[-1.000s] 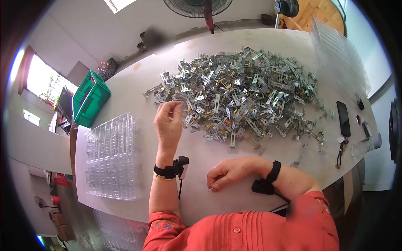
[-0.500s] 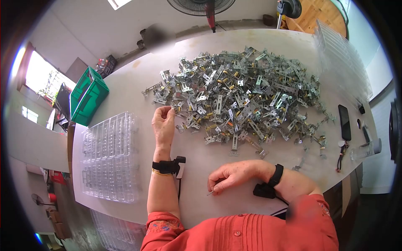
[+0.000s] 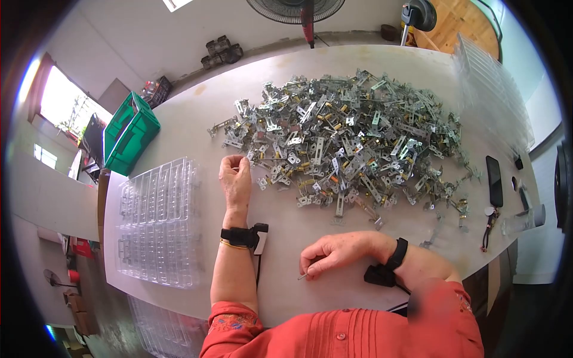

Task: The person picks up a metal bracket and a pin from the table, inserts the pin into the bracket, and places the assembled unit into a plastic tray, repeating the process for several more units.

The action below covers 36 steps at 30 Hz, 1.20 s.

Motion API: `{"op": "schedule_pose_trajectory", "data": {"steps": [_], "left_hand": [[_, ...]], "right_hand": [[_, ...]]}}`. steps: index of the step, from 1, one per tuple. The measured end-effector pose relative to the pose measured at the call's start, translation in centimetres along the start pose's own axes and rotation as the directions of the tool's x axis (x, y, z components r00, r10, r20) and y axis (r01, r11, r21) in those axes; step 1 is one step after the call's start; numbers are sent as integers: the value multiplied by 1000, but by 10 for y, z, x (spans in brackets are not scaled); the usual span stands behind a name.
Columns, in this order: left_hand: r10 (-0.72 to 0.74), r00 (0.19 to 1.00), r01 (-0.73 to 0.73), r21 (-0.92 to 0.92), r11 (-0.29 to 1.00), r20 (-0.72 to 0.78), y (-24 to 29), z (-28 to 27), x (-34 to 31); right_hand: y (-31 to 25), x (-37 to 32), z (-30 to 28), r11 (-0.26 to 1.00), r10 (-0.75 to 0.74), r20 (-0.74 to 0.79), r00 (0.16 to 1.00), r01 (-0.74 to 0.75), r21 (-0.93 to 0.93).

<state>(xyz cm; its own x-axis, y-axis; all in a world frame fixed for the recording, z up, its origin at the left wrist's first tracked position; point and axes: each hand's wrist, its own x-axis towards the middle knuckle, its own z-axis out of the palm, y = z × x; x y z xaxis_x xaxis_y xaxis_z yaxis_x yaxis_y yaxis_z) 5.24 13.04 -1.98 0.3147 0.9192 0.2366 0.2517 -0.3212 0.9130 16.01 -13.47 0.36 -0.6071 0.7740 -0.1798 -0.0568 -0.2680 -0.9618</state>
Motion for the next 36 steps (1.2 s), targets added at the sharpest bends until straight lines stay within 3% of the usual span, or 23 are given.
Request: {"op": "schedule_pose_trajectory", "data": {"steps": [2, 4, 5, 7, 8, 10, 11, 13, 16, 18, 23, 27, 30, 33, 36], "left_hand": [[-30, 999, 31, 32, 999, -31, 4, -2, -3], [-202, 978, 204, -33, 978, 53, 21, -5, -7], [-202, 978, 204, -33, 978, 52, 16, -3, -6], [-19, 1000, 19, -36, 999, 10, 5, 3, -4], [-19, 1000, 19, -40, 999, 7, 0, 6, -3], [233, 972, -233, 7, 973, -24, 5, 11, -5], [233, 972, -233, 4, 973, -25, 6, 11, -7], [117, 978, -99, -113, 989, 171, 23, 6, -14], [11, 953, 19, -96, 995, 303, 22, 7, -16], [23, 947, 20, -130, 991, 322, 23, 9, -18], [-12, 932, 11, 7, 1000, 362, 21, 12, -19], [19, 940, -60, 108, 992, 342, 27, 10, -20], [29, 957, -19, -37, 999, 287, 22, 14, -21], [171, 969, -159, -82, 984, 177, 29, 14, -21], [286, 953, -293, 68, 954, 100, 47, 11, -26]], "right_hand": [[1, 1, 1, 1000, -10, -18, 1000, 11, 12], [3, 1, -2, 1000, 12, 12, 1000, -13, 8], [2, 1, -2, 1000, 13, 13, 1000, -13, 7], [1, 0, -2, 999, 31, 12, 999, -31, 19], [0, 0, -2, 999, 33, 12, 999, -33, 16], [1, 0, 0, 1000, -8, -23, 1000, 9, 21], [2, 0, 0, 1000, -6, -23, 1000, 6, 19], [5, 0, -1, 1000, -14, -33, 999, 13, -3], [5, 1, -2, 1000, -17, -15, 1000, 17, -19], [0, 0, -2, 999, -12, -13, 1000, 11, -35], [1, -2, -3, 1000, 3, -27, 1000, -4, -29], [-1, -1, -4, 999, 37, 1, 999, -37, 11], [0, -1, -3, 1000, 19, -7, 1000, -19, 10], [1, -1, -2, 1000, 8, -21, 1000, -8, 9], [-2, -2, -3, 999, 32, -10, 999, -32, 14]]}}
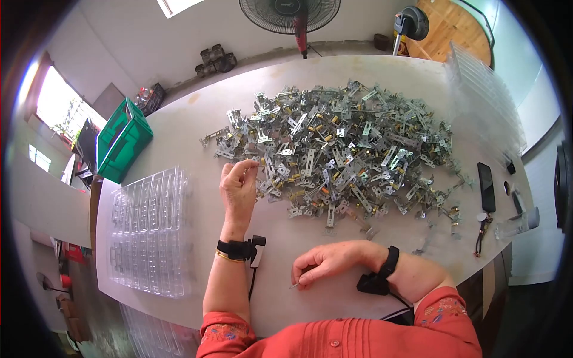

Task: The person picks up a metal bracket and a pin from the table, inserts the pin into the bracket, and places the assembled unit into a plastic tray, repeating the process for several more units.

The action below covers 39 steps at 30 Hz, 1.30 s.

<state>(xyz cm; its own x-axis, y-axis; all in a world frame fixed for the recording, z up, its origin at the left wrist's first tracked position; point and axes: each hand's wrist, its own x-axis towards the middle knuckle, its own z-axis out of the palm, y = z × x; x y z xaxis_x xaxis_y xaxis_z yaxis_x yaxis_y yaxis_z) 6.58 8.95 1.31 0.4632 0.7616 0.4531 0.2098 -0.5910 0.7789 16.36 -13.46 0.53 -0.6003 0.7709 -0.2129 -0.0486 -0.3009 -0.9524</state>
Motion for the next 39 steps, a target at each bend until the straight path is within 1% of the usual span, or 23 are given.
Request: {"op": "schedule_pose_trajectory", "data": {"steps": [2, 6, 8, 12, 14, 15, 17, 18, 19, 20, 21, 22, 23, 24, 26, 28, 30, 32, 34, 35, 37, 38, 39], "left_hand": [[84, 995, -81, 40, 996, -63, 4, 0, 0], [152, 987, -146, 100, 984, -54, 15, -3, 3], [378, 920, -339, 272, 901, -105, 24, -5, 3], [346, 935, -325, 207, 923, -73, 37, -6, 1], [266, 963, -267, -22, 963, -36, 38, -5, 1], [270, 962, -270, -21, 963, -33, 37, -5, 0], [82, 989, -38, -324, 945, 123, 36, -6, -1], [83, 989, -39, -324, 945, 124, 37, -6, 0], [-58, 974, 157, -469, 869, 220, 39, -6, 0], [-177, 926, 348, -576, 739, 333, 41, -5, 0], [-178, 927, 348, -576, 740, 331, 39, -4, 0], [-156, 860, 489, -700, 520, 485, 35, -1, -1], [-87, 781, 617, -742, 263, 618, 33, 1, -2], [-88, 780, 618, -740, 264, 619, 32, 2, -4], [-72, 715, 695, -696, 182, 695, 33, 5, -13], [-73, 695, 716, -680, 154, 715, 34, 4, -24], [6, 683, 724, -678, 128, 730, 34, 2, -33], [16, 689, 716, -684, 139, 725, 29, 3, -43], [19, 691, 718, -689, 103, 723, 26, 3, -49], [17, 697, 712, -695, 107, 717, 26, 3, -51], [36, 704, 701, -702, 124, 709, 21, 4, -51], [54, 707, 693, -706, 146, 705, 19, 4, -52], [54, 712, 689, -712, 138, 700, 18, 4, -52]], "right_hand": [[0, 0, 0, 1000, 13, 12, 1000, -13, -4], [0, -1, 0, 1000, 9, 14, 1000, -10, 6], [-2, -2, -1, 1000, 2, 13, 1000, -2, -15], [-3, -2, 0, 1000, -12, 25, 1000, 12, -3], [-1, -1, 0, 1000, -19, 19, 1000, 19, -2], [1, 0, 0, 1000, -30, 27, 999, 30, 10], [2, 1, 0, 999, -43, 33, 999, 42, 22], [2, 0, 0, 999, -38, 30, 999, 37, 23], [2, -1, 0, 999, -32, 29, 999, 31, 23], [2, -1, 0, 999, -31, 29, 999, 30, 22], [2, 0, 0, 999, -36, 34, 999, 35, 20], [2, 0, 0, 999, -42, 40, 998, 41, 19], [2, 1, 1, 999, -44, 42, 998, 43, 20], [2, 0, 1, 999, -36, 38, 999, 35, 25], [1, -1, 2, 999, -31, 33, 999, 30, 32], [-1, -2, 3, 993, -52, 19, 998, 50, 105], [0, -2, 1, 989, -73, 27, 997, 69, 131], [0, -4, 1, 985, -89, 33, 996, 83, 152], [-3, -5, 2, 950, -151, 20, 988, 139, 278], [-2, -4, 2, 952, -143, 22, 989, 132, 276], [0, -2, -1, 927, -261, -34, 965, 261, 270], [-1, -2, -1, 930, -253, -31, 967, 252, 267], [-3, -3, -2, 919, -281, -80, 956, 292, 266]]}}
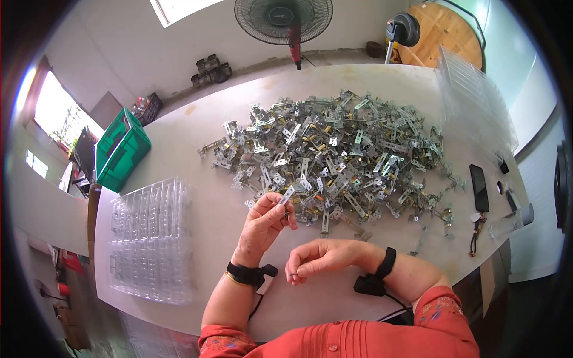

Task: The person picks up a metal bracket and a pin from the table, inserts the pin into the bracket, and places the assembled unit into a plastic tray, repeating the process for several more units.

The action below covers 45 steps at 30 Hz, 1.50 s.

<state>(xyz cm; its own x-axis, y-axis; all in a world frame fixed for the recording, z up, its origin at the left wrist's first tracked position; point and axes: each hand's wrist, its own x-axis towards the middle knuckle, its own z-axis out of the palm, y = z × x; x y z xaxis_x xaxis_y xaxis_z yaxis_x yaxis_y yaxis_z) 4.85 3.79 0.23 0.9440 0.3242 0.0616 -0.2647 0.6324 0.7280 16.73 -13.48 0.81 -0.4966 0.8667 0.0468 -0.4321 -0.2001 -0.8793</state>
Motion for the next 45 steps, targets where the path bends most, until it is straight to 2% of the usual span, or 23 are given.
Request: {"op": "schedule_pose_trajectory", "data": {"steps": [2, 3, 5, 7, 10, 11, 13, 14, 15, 17, 18, 22, 24, 25, 28, 32, 38, 40, 41, 43, 44, 45], "left_hand": [[-6, 1000, 6, -10, 1000, -1, 0, 0, -2], [0, 1000, -1, -23, 1000, -7, 0, -1, -3], [-15, 1000, 13, 62, 998, 19, 1, -5, -4], [-2, 1000, 3, 42, 999, -10, 2, -4, -4], [-25, 999, 22, 85, 996, 38, 3, -2, -6], [-17, 999, 14, 79, 997, 41, 1, -3, -6], [-39, 998, 36, 74, 997, 44, 1, -6, -5], [-30, 999, 27, 72, 997, 44, 2, -6, -5], [-31, 999, 28, 72, 997, 38, 2, -6, -5], [-29, 999, 27, 71, 997, 33, 2, -4, -5], [-35, 999, 32, 94, 995, 26, 1, -3, -5], [-39, 998, 31, 177, 984, 42, 1, -1, -6], [-54, 995, 35, 205, 978, 87, 2, 0, -6], [-59, 992, 33, 223, 974, 113, 3, 0, -5], [-75, 994, 50, 294, 955, 75, 4, 6, -8], [-100, 992, 72, 306, 949, 78, 5, 10, -8], [-104, 994, 78, 421, 904, 40, 20, 32, -10], [-53, 998, 21, 574, 818, 39, 20, 42, -11], [-56, 998, 23, 576, 817, 40, 19, 46, -11], [84, 980, -200, 847, 492, 183, 17, 53, -11], [100, 971, -238, 867, 438, 216, 16, 58, -13], [95, 972, -236, 866, 440, 216, 16, 64, -15]], "right_hand": [[-6, -2, 1, 1000, -29, -39, 999, 29, 0], [-14, -4, 3, 996, -88, -76, 993, 86, -32], [-31, -10, 8, 984, -174, -144, 974, 166, -68], [-48, -17, 15, 974, -216, -217, 952, 194, -121], [-73, -26, 23, 944, -308, -355, 882, 239, -225], [-77, -28, 26, 945, -303, -354, 885, 231, -231], [-85, -31, 29, 880, -422, -550, 720, 182, -438], [-85, -31, 29, 875, -440, -611, 659, 163, -455], [-82, -31, 25, 874, -439, -606, 663, 159, -458], [-72, -30, 15, 760, -574, -595, 562, 96, -642], [-72, -28, 19, 780, -562, -621, 547, 102, -617], [-63, -24, 17, 811, -524, -641, 562, 98, -577], [-63, -21, 18, 816, -490, -695, 526, -4, -578], [-63, -20, 19, 811, -495, -688, 531, -2, -585], [-60, -21, 22, 733, -525, -696, 490, -155, -663], [-60, -25, 24, 716, -560, -691, 457, -152, -681], [-63, -33, 31, 705, -575, -700, 424, -178, -687], [-65, -31, 36, 705, -561, -708, 429, -200, -680], [-64, -29, 37, 707, -562, -709, 426, -198, -679], [-63, -27, 38, 741, -551, -718, 426, -147, -655], [-62, -26, 38, 743, -550, -721, 422, -147, -653], [-61, -26, 37, 752, -541, -727, 423, -144, -643]]}}
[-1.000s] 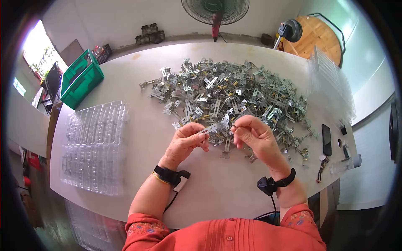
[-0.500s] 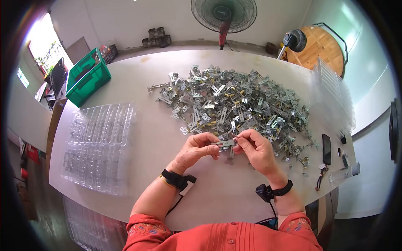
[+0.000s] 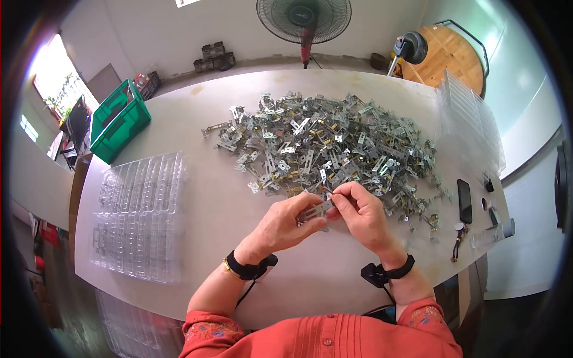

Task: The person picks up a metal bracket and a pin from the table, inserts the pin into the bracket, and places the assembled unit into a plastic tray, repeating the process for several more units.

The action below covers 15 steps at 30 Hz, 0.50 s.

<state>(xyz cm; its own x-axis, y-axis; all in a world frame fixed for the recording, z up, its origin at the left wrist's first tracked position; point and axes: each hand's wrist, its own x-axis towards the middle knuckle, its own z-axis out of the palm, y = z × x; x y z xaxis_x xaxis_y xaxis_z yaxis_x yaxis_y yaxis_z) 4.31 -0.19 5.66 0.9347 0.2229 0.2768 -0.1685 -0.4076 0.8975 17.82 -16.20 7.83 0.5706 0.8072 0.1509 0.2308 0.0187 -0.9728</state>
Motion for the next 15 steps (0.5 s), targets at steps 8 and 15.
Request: {"op": "schedule_pose_trajectory", "data": {"steps": [8, 15], "left_hand": [[76, 990, -63, 111, 992, -117, -9, 28, -3], [-69, 994, 67, -26, 997, -82, -21, 32, -6]], "right_hand": [[23, 3, 0, 991, -127, -18, 992, 126, -53], [-6, -1, -24, 985, -172, 80, 982, 173, -6]]}}
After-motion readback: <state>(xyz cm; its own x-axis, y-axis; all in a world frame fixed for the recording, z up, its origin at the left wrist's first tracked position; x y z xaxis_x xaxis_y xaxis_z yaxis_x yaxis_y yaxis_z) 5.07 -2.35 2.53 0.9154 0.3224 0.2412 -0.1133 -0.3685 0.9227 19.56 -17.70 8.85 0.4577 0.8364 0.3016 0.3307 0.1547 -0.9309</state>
